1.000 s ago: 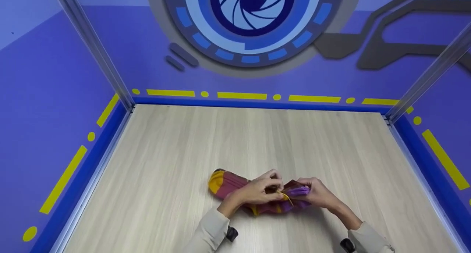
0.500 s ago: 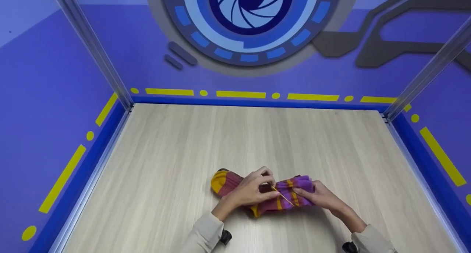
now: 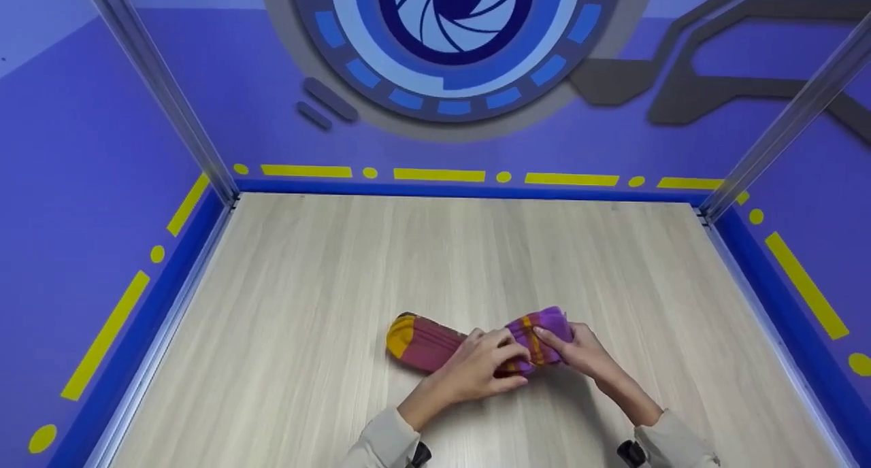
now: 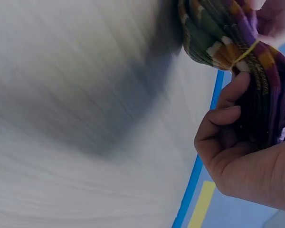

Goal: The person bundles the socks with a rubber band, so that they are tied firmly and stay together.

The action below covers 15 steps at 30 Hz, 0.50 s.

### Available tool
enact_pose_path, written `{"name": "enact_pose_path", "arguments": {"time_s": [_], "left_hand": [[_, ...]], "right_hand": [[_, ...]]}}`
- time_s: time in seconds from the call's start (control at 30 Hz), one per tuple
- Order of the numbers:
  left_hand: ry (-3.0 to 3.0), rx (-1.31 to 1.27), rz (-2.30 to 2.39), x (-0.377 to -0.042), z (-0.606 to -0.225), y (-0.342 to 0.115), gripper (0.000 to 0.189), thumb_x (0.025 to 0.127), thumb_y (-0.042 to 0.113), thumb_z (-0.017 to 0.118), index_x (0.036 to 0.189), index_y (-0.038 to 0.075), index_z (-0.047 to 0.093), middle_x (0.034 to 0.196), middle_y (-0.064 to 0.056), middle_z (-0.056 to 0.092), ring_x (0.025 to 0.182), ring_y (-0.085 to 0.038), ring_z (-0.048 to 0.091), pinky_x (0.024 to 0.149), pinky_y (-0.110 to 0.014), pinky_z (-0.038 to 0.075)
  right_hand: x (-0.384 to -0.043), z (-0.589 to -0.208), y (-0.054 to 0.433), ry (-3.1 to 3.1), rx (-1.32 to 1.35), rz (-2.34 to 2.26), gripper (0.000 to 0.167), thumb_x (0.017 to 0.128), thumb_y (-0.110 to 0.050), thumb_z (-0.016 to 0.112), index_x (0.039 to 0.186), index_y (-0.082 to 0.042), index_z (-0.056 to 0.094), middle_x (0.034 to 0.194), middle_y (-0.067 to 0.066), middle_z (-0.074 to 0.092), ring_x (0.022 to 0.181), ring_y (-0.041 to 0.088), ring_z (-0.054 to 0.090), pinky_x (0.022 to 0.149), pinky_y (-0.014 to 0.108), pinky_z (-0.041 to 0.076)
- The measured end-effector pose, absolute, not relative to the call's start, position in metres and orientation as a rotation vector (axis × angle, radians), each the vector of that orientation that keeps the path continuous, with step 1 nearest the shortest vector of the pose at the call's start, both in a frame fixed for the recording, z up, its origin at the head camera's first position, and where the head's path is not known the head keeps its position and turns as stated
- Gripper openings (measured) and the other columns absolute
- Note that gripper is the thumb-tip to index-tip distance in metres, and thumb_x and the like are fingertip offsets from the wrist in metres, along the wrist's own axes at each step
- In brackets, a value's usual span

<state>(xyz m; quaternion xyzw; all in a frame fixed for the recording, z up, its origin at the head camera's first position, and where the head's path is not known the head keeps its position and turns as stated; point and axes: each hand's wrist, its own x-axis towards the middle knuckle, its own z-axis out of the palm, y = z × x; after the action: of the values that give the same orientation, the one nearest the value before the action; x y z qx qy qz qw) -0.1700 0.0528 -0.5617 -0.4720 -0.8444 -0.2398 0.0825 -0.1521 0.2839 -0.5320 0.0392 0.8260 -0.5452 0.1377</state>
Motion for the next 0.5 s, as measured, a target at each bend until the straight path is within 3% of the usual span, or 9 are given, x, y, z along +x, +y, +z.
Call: {"name": "enact_pose_path", "arguments": {"time_s": [0.13, 0.3, 0.4, 0.5], "left_hand": [[-2.517, -1.362, -0.603, -0.167, -0.560, 0.057, 0.034, 0.089, 0.054, 0.073, 0.103, 0.025, 0.061, 0.093, 0.008, 0.051, 0.079, -0.004, 0.046, 0.075, -0.021, 0.032], [-2.509, -1.383, -0.651, -0.168, -0.560, 0.048, 0.035, 0.088, 0.053, 0.074, 0.091, 0.022, 0.056, 0.093, 0.007, 0.050, 0.081, -0.006, 0.047, 0.076, -0.022, 0.033], [-2.546, -1.365, -0.769, -0.168, -0.565, 0.033, 0.029, 0.091, 0.045, 0.075, 0.105, 0.023, 0.063, 0.110, 0.004, 0.057, 0.096, -0.008, 0.057, 0.085, -0.025, 0.044], [-2.597, -1.240, -0.834, -0.167, -0.570, 0.015, 0.037, 0.093, 0.039, 0.073, 0.125, 0.024, 0.063, 0.126, -0.002, 0.059, 0.109, -0.015, 0.062, 0.093, -0.034, 0.051]], "right_hand": [[-0.153, -0.530, 0.281, 2.340, 0.221, -1.597, 0.036, 0.100, -0.037, 0.063, 0.106, -0.001, 0.066, 0.077, -0.004, 0.067, 0.068, 0.008, 0.056, 0.061, 0.025, 0.047], [-0.156, -0.535, 0.289, 2.261, 0.326, -1.624, 0.036, 0.101, -0.042, 0.061, 0.103, -0.006, 0.065, 0.075, -0.006, 0.067, 0.068, 0.008, 0.059, 0.065, 0.027, 0.052], [-0.158, -0.543, 0.297, 2.248, 0.358, -1.630, 0.039, 0.102, -0.042, 0.060, 0.107, -0.004, 0.065, 0.079, -0.005, 0.068, 0.070, 0.009, 0.062, 0.067, 0.028, 0.055], [-0.156, -0.552, 0.305, 2.307, 0.342, -1.587, 0.044, 0.102, -0.040, 0.060, 0.118, 0.000, 0.063, 0.090, 0.001, 0.070, 0.081, 0.011, 0.062, 0.073, 0.026, 0.053]]}}
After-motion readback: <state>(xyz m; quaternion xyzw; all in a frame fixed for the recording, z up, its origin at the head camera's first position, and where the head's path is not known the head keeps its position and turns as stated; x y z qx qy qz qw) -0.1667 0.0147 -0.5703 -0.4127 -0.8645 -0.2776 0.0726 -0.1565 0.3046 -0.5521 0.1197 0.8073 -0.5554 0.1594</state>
